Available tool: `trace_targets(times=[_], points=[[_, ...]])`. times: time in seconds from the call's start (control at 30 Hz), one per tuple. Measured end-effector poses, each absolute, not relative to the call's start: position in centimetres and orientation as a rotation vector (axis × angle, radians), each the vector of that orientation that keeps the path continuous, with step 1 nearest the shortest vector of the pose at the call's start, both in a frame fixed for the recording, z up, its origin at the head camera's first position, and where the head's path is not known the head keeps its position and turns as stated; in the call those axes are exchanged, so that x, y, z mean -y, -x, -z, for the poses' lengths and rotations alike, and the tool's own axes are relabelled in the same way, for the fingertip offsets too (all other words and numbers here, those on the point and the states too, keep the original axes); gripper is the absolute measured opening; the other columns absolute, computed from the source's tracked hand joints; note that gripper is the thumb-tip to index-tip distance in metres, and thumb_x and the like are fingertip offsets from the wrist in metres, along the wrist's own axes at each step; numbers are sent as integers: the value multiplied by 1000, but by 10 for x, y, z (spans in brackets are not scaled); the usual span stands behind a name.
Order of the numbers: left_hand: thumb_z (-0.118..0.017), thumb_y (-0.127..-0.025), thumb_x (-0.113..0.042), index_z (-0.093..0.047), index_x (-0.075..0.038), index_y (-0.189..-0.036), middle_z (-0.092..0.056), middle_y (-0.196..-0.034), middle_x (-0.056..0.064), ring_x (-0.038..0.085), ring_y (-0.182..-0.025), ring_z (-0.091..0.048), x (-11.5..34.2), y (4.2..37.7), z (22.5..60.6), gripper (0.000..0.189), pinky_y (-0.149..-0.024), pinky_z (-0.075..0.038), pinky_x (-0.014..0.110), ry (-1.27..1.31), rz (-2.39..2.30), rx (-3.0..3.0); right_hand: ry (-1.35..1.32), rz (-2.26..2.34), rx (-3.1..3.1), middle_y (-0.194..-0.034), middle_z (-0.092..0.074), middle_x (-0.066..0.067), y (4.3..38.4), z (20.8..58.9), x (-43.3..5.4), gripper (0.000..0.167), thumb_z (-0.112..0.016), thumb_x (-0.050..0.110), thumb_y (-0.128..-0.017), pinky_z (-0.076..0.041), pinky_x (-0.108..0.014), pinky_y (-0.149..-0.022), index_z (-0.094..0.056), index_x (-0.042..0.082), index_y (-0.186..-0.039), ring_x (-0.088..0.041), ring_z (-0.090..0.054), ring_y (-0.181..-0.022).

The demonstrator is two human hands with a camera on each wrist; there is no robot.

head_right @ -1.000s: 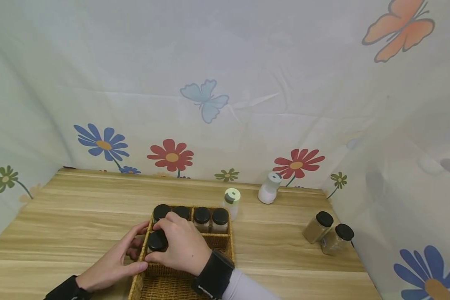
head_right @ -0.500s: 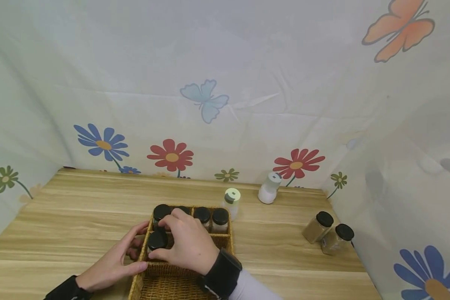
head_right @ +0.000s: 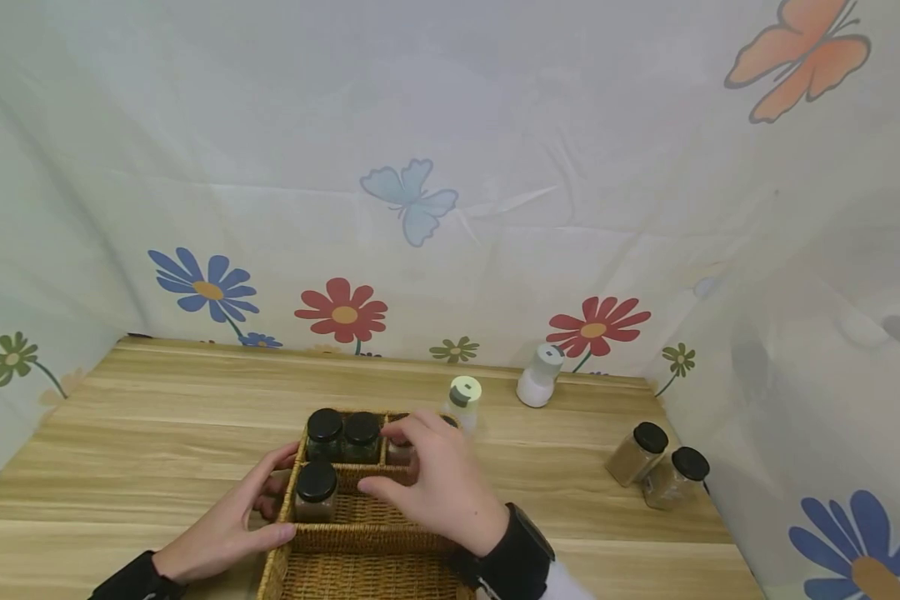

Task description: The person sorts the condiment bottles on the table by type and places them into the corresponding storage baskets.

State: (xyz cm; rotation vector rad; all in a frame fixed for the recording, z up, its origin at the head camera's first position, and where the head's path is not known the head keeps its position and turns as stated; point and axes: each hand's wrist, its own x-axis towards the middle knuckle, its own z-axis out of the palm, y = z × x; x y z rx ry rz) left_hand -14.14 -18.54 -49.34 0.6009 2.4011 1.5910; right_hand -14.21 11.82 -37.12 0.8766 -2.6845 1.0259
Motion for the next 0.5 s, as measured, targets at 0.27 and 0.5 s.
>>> trace_targets(times=[0.27, 0.5], points=[[-73, -92, -30, -21, -27, -161, -44, -148, 11, 17, -104, -57, 185, 141, 492, 86, -78, -48, 29, -597, -1590, -2408, -648, -970, 2603, -106, -65, 1, 141, 372, -170, 42, -85, 29, -84, -53, -31, -68, -68, 16, -120, -12, -58, -78], [-73, -93, -31, -20, -27, -161, -43, -149, 11, 17, -105, -57, 185, 141, 492, 86, -80, -48, 29, -579, -1583, -2403, -477, -698, 2559, -104, -65, 0, 150, 376, -217, 40, -85, 26, -84, -52, -42, -76, -69, 13, -117, -14, -61, -88]])
